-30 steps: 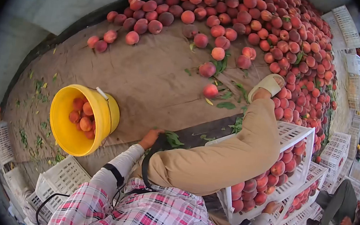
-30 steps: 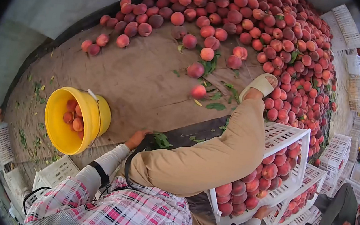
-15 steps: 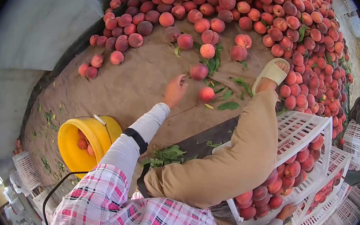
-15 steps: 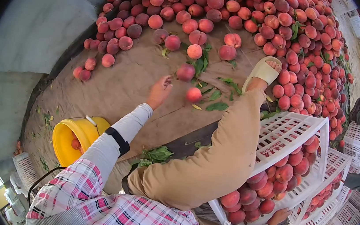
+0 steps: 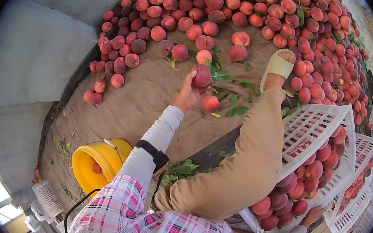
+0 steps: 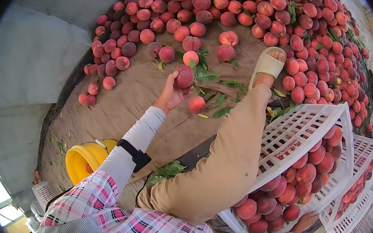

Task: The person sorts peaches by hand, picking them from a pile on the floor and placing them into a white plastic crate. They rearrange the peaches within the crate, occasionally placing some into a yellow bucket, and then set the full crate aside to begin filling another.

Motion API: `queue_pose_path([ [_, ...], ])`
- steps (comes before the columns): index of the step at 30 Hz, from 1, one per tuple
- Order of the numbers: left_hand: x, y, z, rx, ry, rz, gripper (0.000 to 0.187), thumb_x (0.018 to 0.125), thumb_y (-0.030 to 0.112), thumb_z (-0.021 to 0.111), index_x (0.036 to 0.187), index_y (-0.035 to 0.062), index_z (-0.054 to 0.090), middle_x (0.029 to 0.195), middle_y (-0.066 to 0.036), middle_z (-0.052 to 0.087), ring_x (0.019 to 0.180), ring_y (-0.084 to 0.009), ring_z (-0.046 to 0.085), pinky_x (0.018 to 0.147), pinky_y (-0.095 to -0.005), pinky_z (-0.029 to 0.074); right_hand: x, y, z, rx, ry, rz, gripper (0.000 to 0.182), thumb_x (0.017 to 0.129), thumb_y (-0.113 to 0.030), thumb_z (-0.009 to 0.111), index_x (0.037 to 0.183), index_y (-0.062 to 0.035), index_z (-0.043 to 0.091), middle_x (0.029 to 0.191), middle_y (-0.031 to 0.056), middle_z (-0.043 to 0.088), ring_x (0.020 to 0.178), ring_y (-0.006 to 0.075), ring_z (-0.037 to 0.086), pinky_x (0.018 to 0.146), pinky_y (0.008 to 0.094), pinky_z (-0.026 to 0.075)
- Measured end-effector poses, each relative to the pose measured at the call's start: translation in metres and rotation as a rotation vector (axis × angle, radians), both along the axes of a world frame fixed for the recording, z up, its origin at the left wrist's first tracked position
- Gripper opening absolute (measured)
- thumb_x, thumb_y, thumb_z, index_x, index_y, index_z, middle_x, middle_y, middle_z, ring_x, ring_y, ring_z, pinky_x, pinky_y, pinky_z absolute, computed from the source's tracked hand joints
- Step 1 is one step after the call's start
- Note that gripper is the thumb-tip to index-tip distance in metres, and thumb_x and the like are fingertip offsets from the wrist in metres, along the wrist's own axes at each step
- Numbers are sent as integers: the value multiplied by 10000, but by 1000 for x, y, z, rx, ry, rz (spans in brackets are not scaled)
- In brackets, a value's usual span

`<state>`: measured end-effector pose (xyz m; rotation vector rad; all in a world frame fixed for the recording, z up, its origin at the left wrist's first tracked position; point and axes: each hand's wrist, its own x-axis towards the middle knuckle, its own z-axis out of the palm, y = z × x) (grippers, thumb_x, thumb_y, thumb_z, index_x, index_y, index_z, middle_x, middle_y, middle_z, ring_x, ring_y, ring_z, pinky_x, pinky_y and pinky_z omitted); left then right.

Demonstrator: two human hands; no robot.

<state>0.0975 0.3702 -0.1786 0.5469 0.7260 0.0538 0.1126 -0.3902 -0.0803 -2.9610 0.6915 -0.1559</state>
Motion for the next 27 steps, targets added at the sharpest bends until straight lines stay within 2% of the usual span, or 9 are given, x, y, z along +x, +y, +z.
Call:
queue_pose_path([
  [8, -10, -38, 103, -350, -508, -109, 680, 899, 548, 528, 1341, 40, 434, 1234, -168, 550, 763, -167, 529, 623, -287, 479, 4, 15, -2, 104, 19, -82, 581, 975, -304, 415, 1379, 113, 383, 1336, 349, 477, 1232, 463, 483, 1037, 463, 379],
  [13, -16, -66, 173, 47, -475, -170, 602, 916, 439, 596, 1360, 70, 426, 1218, -101, 551, 854, -178, 572, 727, -307, 501, 4, 62, 20, 62, 0, -58, 607, 935, -331, 547, 1360, 84, 424, 1298, 320, 519, 1209, 456, 497, 1035, 469, 385],
  [14, -21, -74, 189, 174, -463, -183, 592, 925, 439, 583, 1362, 70, 433, 1253, -97, 550, 884, -173, 569, 767, -300, 494, -2, 90, 27, -75, -243, 102, 578, 929, -304, 577, 1339, 83, 444, 1254, 309, 539, 1189, 446, 499, 1032, 473, 380],
  [17, -33, -121, 248, 512, -459, -220, 590, 924, 371, 611, 1383, 80, 382, 1220, -60, 541, 1019, -172, 581, 843, -324, 491, -25, 258, 152, 747, -256, 209, 415, 943, -202, 567, 1297, 9, 513, 1173, 180, 600, 1063, 266, 582, 943, 353, 449],
  [18, -38, -146, 266, 644, -415, -191, 589, 923, 347, 613, 1388, 79, 368, 1247, -64, 533, 1072, -175, 573, 855, -317, 483, -30, 291, 170, 797, -319, 455, 382, 941, -183, 567, 1277, -3, 535, 1131, 143, 618, 1049, 208, 603, 889, 316, 481],
  [21, -48, -217, 270, 743, -387, -304, 621, 911, 228, 624, 1419, 46, 316, 1312, -113, 483, 1153, -208, 545, 947, -368, 467, -60, 345, 176, 1561, -105, 639, 630, 911, -32, 567, 1476, -23, 289, 1441, 135, 417, 1282, 243, 485, 1030, 369, 420],
  [23, -56, -259, 261, 945, -424, -451, 674, 889, 113, 621, 1452, 17, 262, 1352, -149, 436, 1185, -227, 528, 984, -378, 458, -70, 362, 179, 1713, -127, 644, 672, 896, -60, 617, 1468, 9, 271, 1458, 156, 343, 1298, 233, 446, 1042, 377, 410],
  [24, -60, -278, 250, 1075, -495, -547, 712, 875, 57, 615, 1471, 0, 229, 1371, -166, 410, 1196, -235, 520, 992, -375, 457, -68, 360, 172, 1301, -321, 678, 687, 884, -101, 661, 1447, 29, 290, 1410, 163, 392, 1246, 213, 479, 1024, 352, 429],
  [27, -69, -311, 249, 848, -526, -821, 774, 875, 26, 606, 1504, -13, 156, 1315, -171, 472, 1168, -231, 536, 954, -336, 473, -55, 319, 147, 1664, -322, 163, 629, 843, -193, 715, 1359, 18, 423, 1232, 132, 553, 1134, 187, 542, 950, 323, 467],
])
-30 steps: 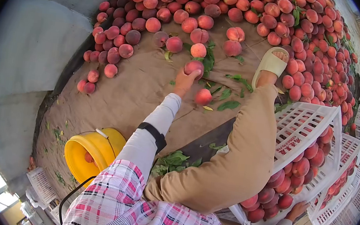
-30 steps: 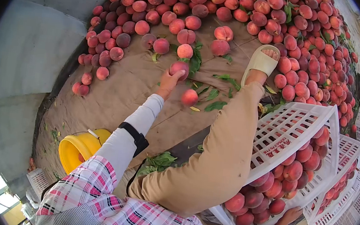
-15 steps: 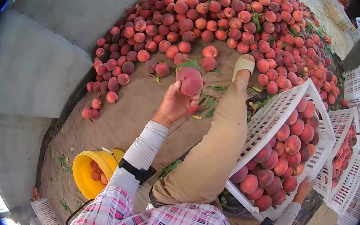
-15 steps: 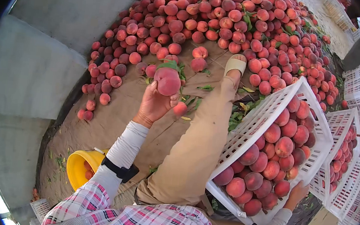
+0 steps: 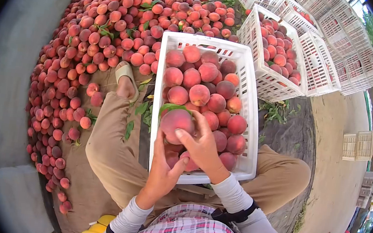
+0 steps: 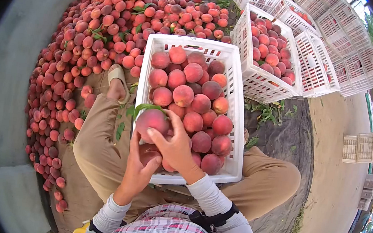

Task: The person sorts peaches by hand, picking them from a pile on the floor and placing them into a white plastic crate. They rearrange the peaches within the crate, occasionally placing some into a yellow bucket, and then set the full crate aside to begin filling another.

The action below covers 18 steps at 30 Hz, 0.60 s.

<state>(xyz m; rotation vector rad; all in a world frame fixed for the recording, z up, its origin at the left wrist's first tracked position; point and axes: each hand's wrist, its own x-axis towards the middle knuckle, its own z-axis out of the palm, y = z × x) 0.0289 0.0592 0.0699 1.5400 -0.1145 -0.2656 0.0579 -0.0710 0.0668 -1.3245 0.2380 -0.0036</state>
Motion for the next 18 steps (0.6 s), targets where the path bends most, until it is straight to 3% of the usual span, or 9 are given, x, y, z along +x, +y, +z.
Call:
queue_pose_path([
  [1, 2, -3, -5, 26, 36, -128, 795, 874, 20, 605, 1515, -7, 135, 1336, -187, 452, 1167, -234, 535, 959, -335, 471, 3, -18, -13, -110, -43, -21, 614, 851, -201, 708, 1353, 22, 432, 1231, 111, 550, 1103, 164, 557, 929, 304, 481],
  [3, 8, -11, -7, 106, 33, -223, 792, 881, 15, 597, 1524, 8, 135, 1376, -197, 421, 1192, -232, 520, 963, -346, 473, 11, -46, -27, -47, -7, -80, 590, 885, -252, 682, 1351, 21, 443, 1223, 89, 551, 1069, 146, 572, 901, 278, 493],
  [5, 12, -17, -12, 208, -109, -307, 756, 896, 18, 586, 1522, 18, 162, 1379, -175, 436, 1195, -226, 521, 978, -352, 464, 24, -68, -28, 262, 99, -111, 608, 944, -299, 609, 1407, 19, 375, 1292, 106, 528, 1163, 179, 554, 943, 319, 493],
  [6, 13, -18, -13, 169, -49, -299, 686, 905, 19, 577, 1500, 14, 234, 1397, -152, 438, 1210, -225, 512, 999, -352, 449, 36, -82, -40, 196, 92, -154, 563, 937, -360, 623, 1335, 6, 469, 1184, 52, 567, 1018, 102, 571, 814, 242, 502],
  [8, 16, -12, -17, 93, 24, -309, 657, 907, 18, 577, 1486, 13, 265, 1406, -146, 433, 1216, -224, 508, 1004, -353, 446, 65, -101, -39, 154, 76, -293, 538, 927, -369, 637, 1292, 4, 506, 1144, 45, 582, 951, 93, 574, 722, 241, 503],
  [10, 17, -3, -15, -11, 147, -280, 556, 911, 8, 566, 1429, -2, 363, 1409, -133, 445, 1210, -220, 515, 1005, -353, 446, 101, -145, -69, -195, 116, -339, 555, 932, -362, 624, 1326, -2, 472, 1160, 111, 598, 906, 156, 645, 708, 276, 548],
  [12, 18, 8, -13, 5, 183, -266, 524, 910, 9, 565, 1406, -7, 394, 1393, -131, 460, 1198, -220, 524, 1003, -352, 447, 137, -167, -71, -364, 109, -365, 589, 923, -385, 634, 1329, 9, 476, 1064, 99, 632, 881, 139, 652, 666, 266, 541],
  [16, 21, 16, -10, 32, 201, -225, 430, 905, 10, 561, 1328, -21, 485, 1339, -128, 506, 1164, -222, 552, 995, -347, 450, 191, -194, -95, -491, 160, -323, 606, 905, -382, 646, 1325, 28, 494, 1051, 150, 666, 954, 210, 669, 751, 326, 548],
  [18, 23, 16, -5, 23, 208, -220, 419, 904, 11, 562, 1317, -23, 495, 1324, -128, 515, 1160, -220, 556, 992, -346, 452, 207, -213, -118, -1210, 209, -116, 612, 882, -367, 656, 1318, 38, 512, 1152, 229, 646, 1061, 309, 647, 898, 377, 513],
])
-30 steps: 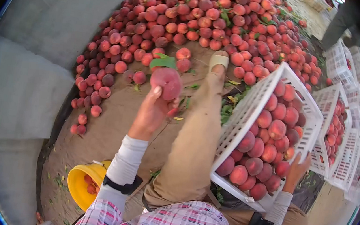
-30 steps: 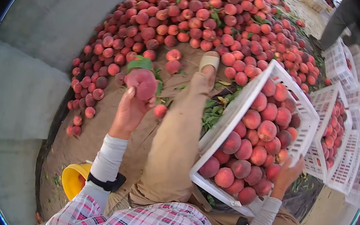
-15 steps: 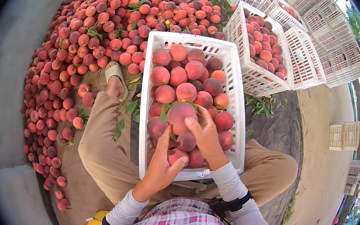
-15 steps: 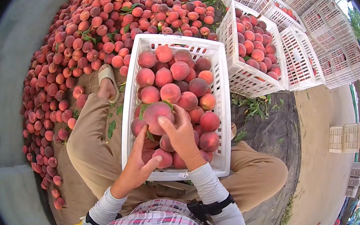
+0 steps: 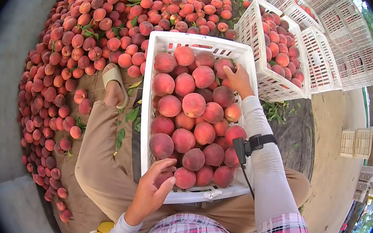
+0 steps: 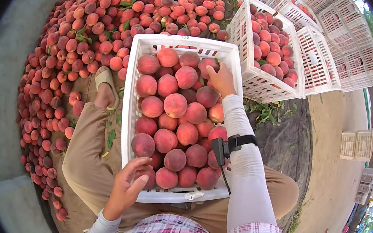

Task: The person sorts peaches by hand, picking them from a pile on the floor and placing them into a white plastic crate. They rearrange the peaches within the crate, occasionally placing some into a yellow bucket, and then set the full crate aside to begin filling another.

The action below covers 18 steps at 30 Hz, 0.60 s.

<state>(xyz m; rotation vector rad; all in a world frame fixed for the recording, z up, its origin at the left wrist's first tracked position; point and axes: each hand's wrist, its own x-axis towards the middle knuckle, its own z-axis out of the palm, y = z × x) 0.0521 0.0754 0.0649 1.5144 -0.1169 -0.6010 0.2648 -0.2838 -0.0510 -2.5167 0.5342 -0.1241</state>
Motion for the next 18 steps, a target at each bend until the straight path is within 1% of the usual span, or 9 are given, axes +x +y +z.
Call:
queue_pose_path([
  [1, 2, 0, 1, -9, 4, 6, 409, 903, 11, 562, 1307, -25, 505, 1310, -128, 524, 1156, -218, 559, 989, -345, 454, 4, -6, -2, 0, 2, 5, 612, 882, -367, 656, 1318, 38, 512, 1152, 229, 646, 1061, 309, 647, 898, 377, 513],
  [3, 3, 1, -1, -2, 7, 16, 403, 904, 12, 561, 1301, -27, 508, 1300, -128, 532, 1154, -217, 561, 989, -344, 453, 7, -13, -1, 75, -49, 119, 646, 836, -387, 669, 1277, 61, 525, 1153, 301, 622, 1111, 410, 598, 965, 429, 459],
  [4, 3, 1, -1, 5, 5, 17, 397, 904, 12, 560, 1296, -29, 512, 1291, -129, 539, 1151, -217, 562, 989, -343, 453, 5, -12, 2, 7, -10, 134, 653, 832, -393, 672, 1285, 52, 518, 1155, 279, 629, 1107, 384, 610, 959, 424, 467],
  [8, 5, 0, -6, 5, 26, 16, 389, 905, 7, 557, 1291, -30, 516, 1288, -128, 541, 1146, -216, 565, 991, -341, 451, 5, -3, 12, -45, 56, 120, 663, 836, -384, 667, 1310, 45, 490, 1162, 271, 627, 1098, 393, 610, 957, 433, 468],
  [11, 5, -1, -7, 0, 31, 4, 384, 907, -6, 547, 1288, -32, 516, 1283, -126, 540, 1145, -213, 564, 994, -337, 450, 1, 0, 13, -48, 98, 109, 665, 837, -330, 679, 1338, 44, 454, 1172, 272, 620, 1102, 392, 608, 959, 432, 467],
  [13, 6, -1, -9, 10, 9, 2, 380, 908, -18, 539, 1286, -35, 516, 1272, -123, 540, 1147, -207, 562, 993, -333, 450, -2, 2, 2, -308, -167, 261, 688, 815, -292, 709, 1350, 45, 437, 1190, 277, 609, 1136, 383, 594, 985, 418, 454],
  [16, 5, -2, -13, 25, 12, 2, 378, 906, -22, 539, 1283, -35, 517, 1263, -121, 539, 1149, -207, 560, 991, -329, 450, -3, -1, -2, -173, -167, 235, 693, 840, -331, 697, 1372, 30, 440, 1274, 265, 573, 1200, 382, 557, 1020, 410, 434],
  [17, 5, -3, -13, 27, 19, -8, 378, 906, -22, 539, 1283, -35, 517, 1263, -121, 539, 1149, -207, 560, 991, -329, 450, -2, -5, 1, -172, -159, 226, 693, 840, -331, 697, 1372, 30, 440, 1274, 265, 573, 1200, 382, 557, 1020, 410, 434],
  [18, 5, -4, -14, 35, 1, -8, 375, 906, -22, 541, 1280, -33, 520, 1259, -121, 541, 1143, -208, 564, 989, -326, 450, 3, -8, 9, -84, -61, 229, 677, 848, -323, 686, 1375, 24, 444, 1275, 265, 573, 1197, 382, 559, 1019, 407, 435],
])
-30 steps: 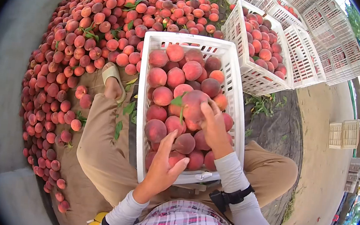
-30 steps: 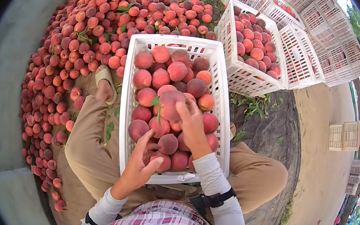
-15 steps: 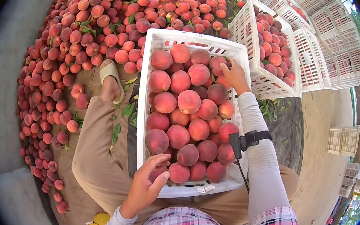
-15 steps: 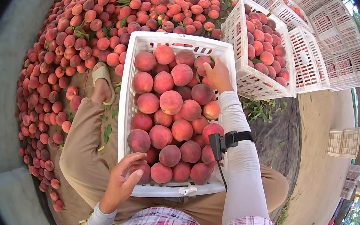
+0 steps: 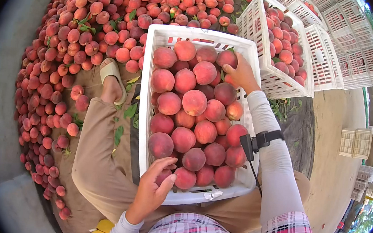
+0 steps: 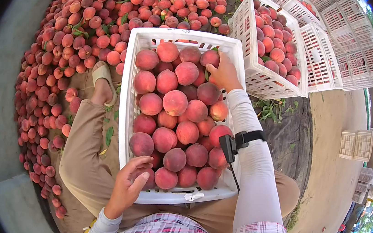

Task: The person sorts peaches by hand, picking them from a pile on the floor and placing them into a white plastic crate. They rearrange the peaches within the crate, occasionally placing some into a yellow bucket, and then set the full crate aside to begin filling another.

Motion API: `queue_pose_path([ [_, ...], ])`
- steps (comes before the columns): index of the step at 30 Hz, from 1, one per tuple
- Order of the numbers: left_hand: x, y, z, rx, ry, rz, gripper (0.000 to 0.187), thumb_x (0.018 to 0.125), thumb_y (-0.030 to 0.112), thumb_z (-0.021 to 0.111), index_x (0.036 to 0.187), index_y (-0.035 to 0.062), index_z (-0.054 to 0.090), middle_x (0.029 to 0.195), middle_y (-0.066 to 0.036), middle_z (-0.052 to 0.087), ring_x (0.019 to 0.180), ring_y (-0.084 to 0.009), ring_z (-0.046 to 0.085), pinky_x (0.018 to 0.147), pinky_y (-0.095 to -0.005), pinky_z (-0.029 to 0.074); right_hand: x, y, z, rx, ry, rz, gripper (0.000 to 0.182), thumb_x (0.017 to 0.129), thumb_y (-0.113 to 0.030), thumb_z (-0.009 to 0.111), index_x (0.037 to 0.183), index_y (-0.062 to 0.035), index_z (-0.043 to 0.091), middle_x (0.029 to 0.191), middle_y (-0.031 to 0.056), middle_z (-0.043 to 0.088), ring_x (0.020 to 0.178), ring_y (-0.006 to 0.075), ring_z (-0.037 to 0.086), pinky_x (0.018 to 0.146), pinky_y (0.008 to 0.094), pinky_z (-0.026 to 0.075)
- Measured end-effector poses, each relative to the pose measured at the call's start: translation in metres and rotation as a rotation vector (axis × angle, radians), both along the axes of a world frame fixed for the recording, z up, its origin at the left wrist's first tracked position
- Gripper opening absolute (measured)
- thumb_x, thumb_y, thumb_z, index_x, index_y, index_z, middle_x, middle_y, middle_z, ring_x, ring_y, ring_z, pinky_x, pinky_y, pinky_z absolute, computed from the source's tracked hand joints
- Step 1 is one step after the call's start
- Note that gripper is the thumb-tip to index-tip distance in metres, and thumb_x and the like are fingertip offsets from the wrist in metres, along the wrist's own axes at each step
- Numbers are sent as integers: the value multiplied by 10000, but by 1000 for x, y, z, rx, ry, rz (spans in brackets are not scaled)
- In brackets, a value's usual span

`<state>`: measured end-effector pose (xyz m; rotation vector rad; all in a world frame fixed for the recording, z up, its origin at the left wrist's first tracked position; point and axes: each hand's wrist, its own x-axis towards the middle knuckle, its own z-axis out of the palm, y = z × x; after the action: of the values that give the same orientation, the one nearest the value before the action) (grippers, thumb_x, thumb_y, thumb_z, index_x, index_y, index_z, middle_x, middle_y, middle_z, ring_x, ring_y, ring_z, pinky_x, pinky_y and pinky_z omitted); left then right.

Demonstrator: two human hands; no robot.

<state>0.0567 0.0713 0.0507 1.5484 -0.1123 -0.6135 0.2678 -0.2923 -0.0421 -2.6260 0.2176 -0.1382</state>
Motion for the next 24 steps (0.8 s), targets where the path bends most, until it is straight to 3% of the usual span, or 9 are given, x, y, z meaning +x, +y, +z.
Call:
queue_pose_path([
  [6, 2, -11, 4, 55, -83, -19, 367, 893, -29, 551, 1259, -29, 540, 1226, -128, 560, 1115, -212, 581, 972, -314, 452, 28, -32, 6, 16, 192, 132, 586, 876, -300, 614, 1330, 49, 493, 1203, 285, 610, 1140, 397, 591, 1000, 422, 447],
  [11, -2, -13, 5, 122, -155, -44, 362, 874, -40, 558, 1235, -29, 554, 1197, -136, 578, 1097, -218, 591, 964, -315, 452, 30, -41, 20, -52, 113, 140, 521, 878, -268, 603, 1291, 41, 536, 1193, 287, 613, 1116, 398, 601, 985, 429, 455],
  [14, -9, -12, 4, 165, -205, -28, 357, 851, 5, 625, 1203, -24, 575, 1169, -168, 602, 1050, -274, 611, 929, -337, 470, 16, -41, 51, -4, 110, 129, 496, 871, -268, 616, 1263, 30, 559, 1183, 285, 615, 1106, 399, 603, 980, 435, 457],
  [17, -12, -5, 7, 227, -327, 6, 350, 844, -8, 621, 1192, -26, 581, 1169, -166, 604, 1048, -278, 611, 934, -336, 472, -7, -47, 67, -193, 16, 147, 498, 871, -279, 623, 1239, 50, 558, 1168, 278, 619, 1087, 407, 605, 968, 443, 463],
  [19, -11, 0, 14, 266, -368, 90, 349, 843, -28, 609, 1190, -23, 583, 1165, -160, 608, 1046, -269, 611, 938, -335, 474, -21, -57, 59, -334, 50, 162, 516, 875, -295, 624, 1227, 74, 547, 1153, 285, 617, 1064, 414, 607, 941, 463, 469],
  [21, -13, 2, 26, 289, -388, 109, 345, 845, -41, 596, 1189, -24, 583, 1162, -152, 611, 1046, -256, 610, 941, -334, 474, -42, -62, 37, -271, 140, 174, 546, 904, -286, 572, 1288, 91, 477, 1161, 315, 596, 1038, 428, 611, 907, 488, 475],
  [23, -18, 5, 31, 316, -422, 148, 338, 850, -42, 591, 1187, -26, 582, 1159, -150, 612, 1044, -244, 609, 942, -339, 473, -65, -59, -2, -188, 56, 98, 546, 929, -260, 507, 1343, 77, 395, 1079, 318, 621, 944, 448, 635, 837, 513, 494],
  [24, -22, 6, 32, 309, -440, 142, 343, 848, -35, 598, 1190, -24, 582, 1155, -153, 613, 1042, -249, 609, 942, -342, 473, -77, -49, -6, -159, -112, 45, 540, 945, -233, 457, 1373, 69, 323, 962, 296, 654, 842, 459, 649, 759, 516, 513],
])
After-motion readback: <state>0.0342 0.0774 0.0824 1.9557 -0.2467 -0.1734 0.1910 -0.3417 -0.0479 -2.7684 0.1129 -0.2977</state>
